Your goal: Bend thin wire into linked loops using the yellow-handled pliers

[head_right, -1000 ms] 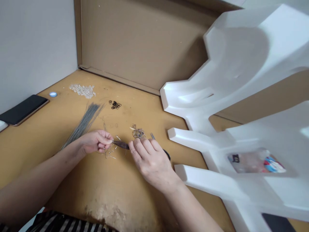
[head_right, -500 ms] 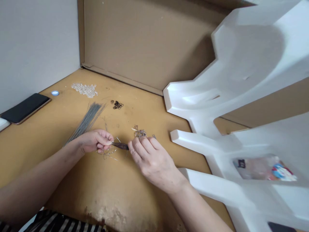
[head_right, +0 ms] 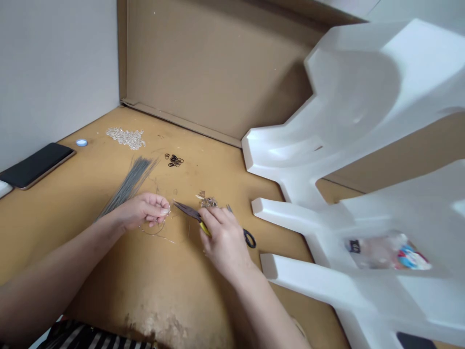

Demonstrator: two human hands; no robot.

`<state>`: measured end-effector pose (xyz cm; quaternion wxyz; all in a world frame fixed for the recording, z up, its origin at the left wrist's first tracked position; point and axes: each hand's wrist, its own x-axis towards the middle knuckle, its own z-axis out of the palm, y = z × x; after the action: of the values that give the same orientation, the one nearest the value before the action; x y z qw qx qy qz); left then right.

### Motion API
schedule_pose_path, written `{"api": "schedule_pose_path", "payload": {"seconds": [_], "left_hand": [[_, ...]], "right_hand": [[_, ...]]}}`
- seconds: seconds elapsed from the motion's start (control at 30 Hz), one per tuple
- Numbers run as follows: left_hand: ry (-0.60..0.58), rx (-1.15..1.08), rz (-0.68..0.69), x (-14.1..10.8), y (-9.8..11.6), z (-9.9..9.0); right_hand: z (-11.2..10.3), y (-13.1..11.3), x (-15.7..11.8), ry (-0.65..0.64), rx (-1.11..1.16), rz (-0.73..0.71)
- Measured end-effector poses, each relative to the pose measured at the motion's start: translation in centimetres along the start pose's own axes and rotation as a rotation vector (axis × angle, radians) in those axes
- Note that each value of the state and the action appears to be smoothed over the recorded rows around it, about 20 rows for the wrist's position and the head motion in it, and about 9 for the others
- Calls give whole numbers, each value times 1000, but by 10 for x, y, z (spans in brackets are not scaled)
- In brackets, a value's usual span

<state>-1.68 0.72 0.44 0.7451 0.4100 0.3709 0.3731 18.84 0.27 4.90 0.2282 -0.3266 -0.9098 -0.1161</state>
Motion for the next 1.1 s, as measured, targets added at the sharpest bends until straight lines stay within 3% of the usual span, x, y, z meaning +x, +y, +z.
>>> {"api": "schedule_pose_path", "payload": {"seconds": [0.17,0.33,0.47,0.67,1.1], "left_hand": [[112,52,120,1,2,-2],[146,50,140,-1,8,-5],[139,63,122,-2,12,-7],[132,64,104,-2,12,-7],[132,73,109,-1,9,-8]], "right_hand": [[9,-6,9,3,221,231],[0,-8,14,-150,405,308],[-3,-7,11,-182,491,368],[5,-12,5,-255,591,418],[17,-15,0,-220,601,406]]}}
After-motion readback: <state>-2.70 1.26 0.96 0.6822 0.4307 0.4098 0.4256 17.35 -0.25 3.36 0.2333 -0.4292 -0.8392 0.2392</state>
